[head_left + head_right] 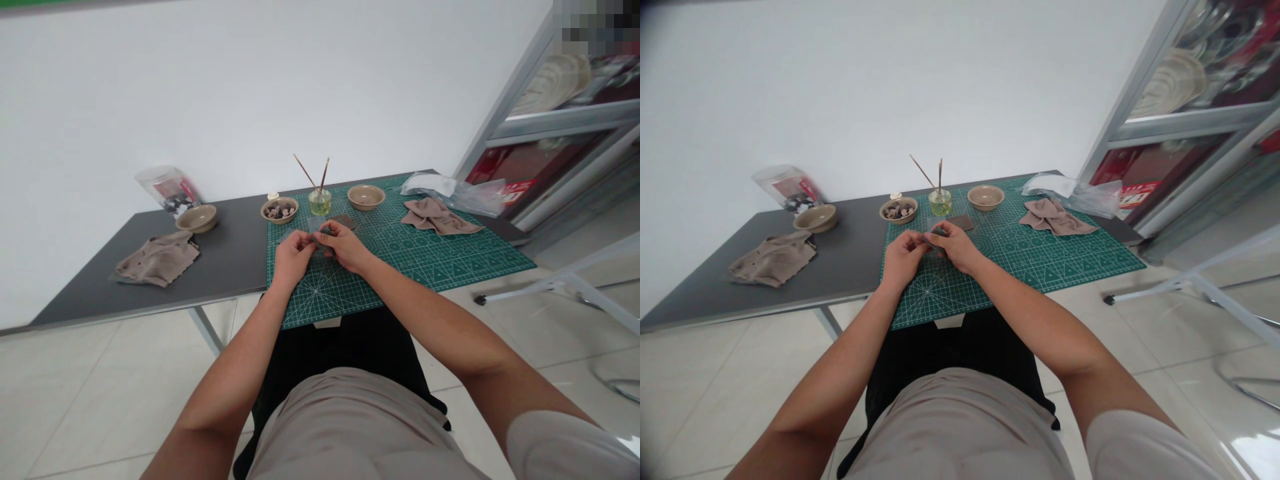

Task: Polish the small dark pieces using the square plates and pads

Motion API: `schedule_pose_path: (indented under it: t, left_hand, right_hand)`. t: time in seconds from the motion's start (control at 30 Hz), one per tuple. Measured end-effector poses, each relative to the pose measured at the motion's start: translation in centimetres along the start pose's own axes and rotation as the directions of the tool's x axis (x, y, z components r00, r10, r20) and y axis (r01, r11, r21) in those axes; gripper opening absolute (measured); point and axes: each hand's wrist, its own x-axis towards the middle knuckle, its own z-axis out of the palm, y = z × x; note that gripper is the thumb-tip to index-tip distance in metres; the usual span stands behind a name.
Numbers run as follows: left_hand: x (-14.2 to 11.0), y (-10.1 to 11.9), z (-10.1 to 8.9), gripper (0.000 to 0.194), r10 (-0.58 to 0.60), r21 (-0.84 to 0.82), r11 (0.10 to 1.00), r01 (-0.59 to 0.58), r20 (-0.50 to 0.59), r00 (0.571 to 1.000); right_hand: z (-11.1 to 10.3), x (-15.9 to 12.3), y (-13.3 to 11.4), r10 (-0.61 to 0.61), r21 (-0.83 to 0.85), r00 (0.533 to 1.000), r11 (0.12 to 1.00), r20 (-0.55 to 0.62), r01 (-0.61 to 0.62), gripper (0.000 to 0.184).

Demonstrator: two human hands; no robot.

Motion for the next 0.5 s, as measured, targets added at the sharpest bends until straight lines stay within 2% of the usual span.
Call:
schedule_pose_path:
  t: [0.1,0.27,0.37,0.5]
  left_hand:
    - [-0.03,-0.12,0.04,0.004,0.011,0.007,1.000,-0.011,-0.005,1.000]
    - [-0.08,0.37,-0.06,0.007,0.013,0.115,0.993,-0.012,-0.004,1.000]
    - [-0.12,0.40,-0.07,0.005,0.005,0.094,0.996,-0.004,-0.012,1.000]
    - [-0.25,0.01,0.05,0.004,-0.011,-0.028,1.000,0.011,0.001,1.000]
  right_hand:
    - [-0.02,-0.06,0.09,-0.020,-0.038,1.000,0.999,0.007,0.020,0.046]
    - [0.03,-0.23,0.42,-0.149,-0.241,0.989,0.959,0.009,0.147,0.039]
    - [-0.01,-0.18,0.61,-0.118,-0.204,0.993,0.972,0.021,0.120,0.040]
    - [-0.17,-0.01,0.66,-0.080,-0.051,0.996,0.995,0.044,0.082,0.045]
